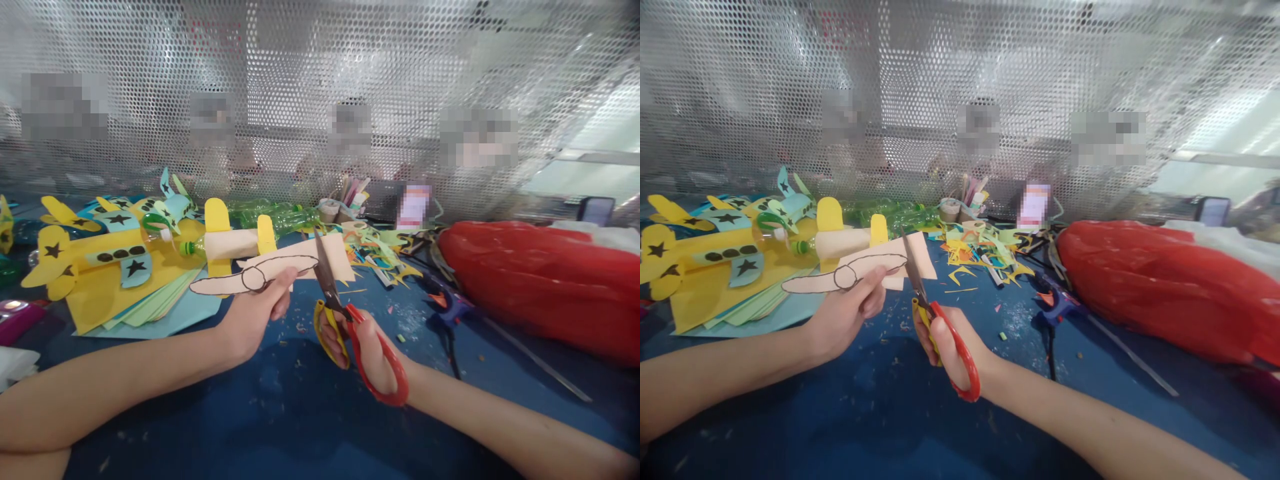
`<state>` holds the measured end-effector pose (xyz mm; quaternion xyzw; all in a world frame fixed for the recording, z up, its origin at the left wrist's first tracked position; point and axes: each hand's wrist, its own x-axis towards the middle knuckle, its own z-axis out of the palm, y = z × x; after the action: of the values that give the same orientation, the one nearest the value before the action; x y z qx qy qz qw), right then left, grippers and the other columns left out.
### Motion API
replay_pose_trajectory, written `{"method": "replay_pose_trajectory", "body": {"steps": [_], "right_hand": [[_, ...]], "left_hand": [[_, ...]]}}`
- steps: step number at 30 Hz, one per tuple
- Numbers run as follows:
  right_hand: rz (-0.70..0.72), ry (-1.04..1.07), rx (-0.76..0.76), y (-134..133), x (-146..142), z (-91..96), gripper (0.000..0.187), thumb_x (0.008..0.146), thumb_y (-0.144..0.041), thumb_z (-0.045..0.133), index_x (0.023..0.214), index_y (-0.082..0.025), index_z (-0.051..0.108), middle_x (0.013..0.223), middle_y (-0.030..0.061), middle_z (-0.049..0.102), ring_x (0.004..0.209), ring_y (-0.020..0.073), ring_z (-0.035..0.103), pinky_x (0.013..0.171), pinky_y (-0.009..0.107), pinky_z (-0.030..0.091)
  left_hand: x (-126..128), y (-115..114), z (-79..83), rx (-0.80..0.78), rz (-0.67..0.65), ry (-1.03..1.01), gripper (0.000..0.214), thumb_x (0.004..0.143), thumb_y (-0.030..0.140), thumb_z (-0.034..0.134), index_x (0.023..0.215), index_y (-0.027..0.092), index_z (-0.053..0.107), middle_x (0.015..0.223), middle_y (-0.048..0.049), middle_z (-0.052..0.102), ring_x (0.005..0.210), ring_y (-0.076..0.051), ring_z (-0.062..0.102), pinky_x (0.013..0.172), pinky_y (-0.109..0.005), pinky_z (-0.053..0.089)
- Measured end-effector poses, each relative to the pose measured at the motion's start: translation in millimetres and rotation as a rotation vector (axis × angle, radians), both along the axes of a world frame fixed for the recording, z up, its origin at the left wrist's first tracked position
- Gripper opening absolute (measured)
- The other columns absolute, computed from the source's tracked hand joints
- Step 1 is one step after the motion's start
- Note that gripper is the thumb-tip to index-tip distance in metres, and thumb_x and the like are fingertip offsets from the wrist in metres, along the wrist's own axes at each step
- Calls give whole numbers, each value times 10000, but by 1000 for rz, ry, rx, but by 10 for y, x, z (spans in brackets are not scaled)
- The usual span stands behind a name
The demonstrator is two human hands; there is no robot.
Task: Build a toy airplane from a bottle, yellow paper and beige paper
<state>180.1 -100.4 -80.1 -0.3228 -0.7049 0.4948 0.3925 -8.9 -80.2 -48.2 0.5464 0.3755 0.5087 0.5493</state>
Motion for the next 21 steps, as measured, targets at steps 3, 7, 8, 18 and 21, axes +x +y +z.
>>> {"method": "replay_pose_trajectory", "body": {"steps": [3, 7, 8, 18, 21], "right_hand": [[8, -14, 17, 38, 41, -30, 670, 853, -847, 209, 668, -226, 382, 545, -35, 381, 430, 104, 367, 413, 259, 353], [-24, -43, 7, 71, 67, -14, 690, 851, -850, 200, 627, -225, 387, 517, -34, 373, 402, 97, 355, 384, 251, 328], [-30, -64, 4, 77, 70, 9, 688, 845, -855, 218, 625, -225, 389, 513, -35, 372, 397, 95, 353, 380, 250, 326], [-16, -193, 0, 131, 118, 181, 676, 874, -822, 232, 593, -226, 381, 485, -23, 411, 400, 96, 385, 408, 257, 356], [-21, -183, -17, 105, 103, 183, 687, 849, -851, 221, 616, -227, 393, 485, -33, 403, 392, 95, 377, 392, 250, 354]], "left_hand": [[1, 10, 21, -20, 11, -41, 525, 903, 535, 584, 539, 194, 417, 463, 61, 294, 483, -96, 279, 511, -285, 249], [-1, 45, 38, -20, 37, -70, 459, 892, 523, 606, 591, 186, 521, 463, 67, 308, 493, -94, 292, 522, -277, 255], [-4, 60, 41, -12, 39, -73, 437, 893, 513, 606, 611, 184, 551, 460, 69, 309, 492, -93, 290, 525, -277, 257], [-86, 231, 34, 69, 117, 44, 555, 921, 474, 555, 471, 188, 403, 457, 39, 356, 499, -95, 333, 555, -283, 286], [-98, 231, 55, 64, 138, 75, 532, 928, 493, 545, 504, 191, 433, 459, 40, 365, 499, -99, 338, 549, -283, 285]]}}
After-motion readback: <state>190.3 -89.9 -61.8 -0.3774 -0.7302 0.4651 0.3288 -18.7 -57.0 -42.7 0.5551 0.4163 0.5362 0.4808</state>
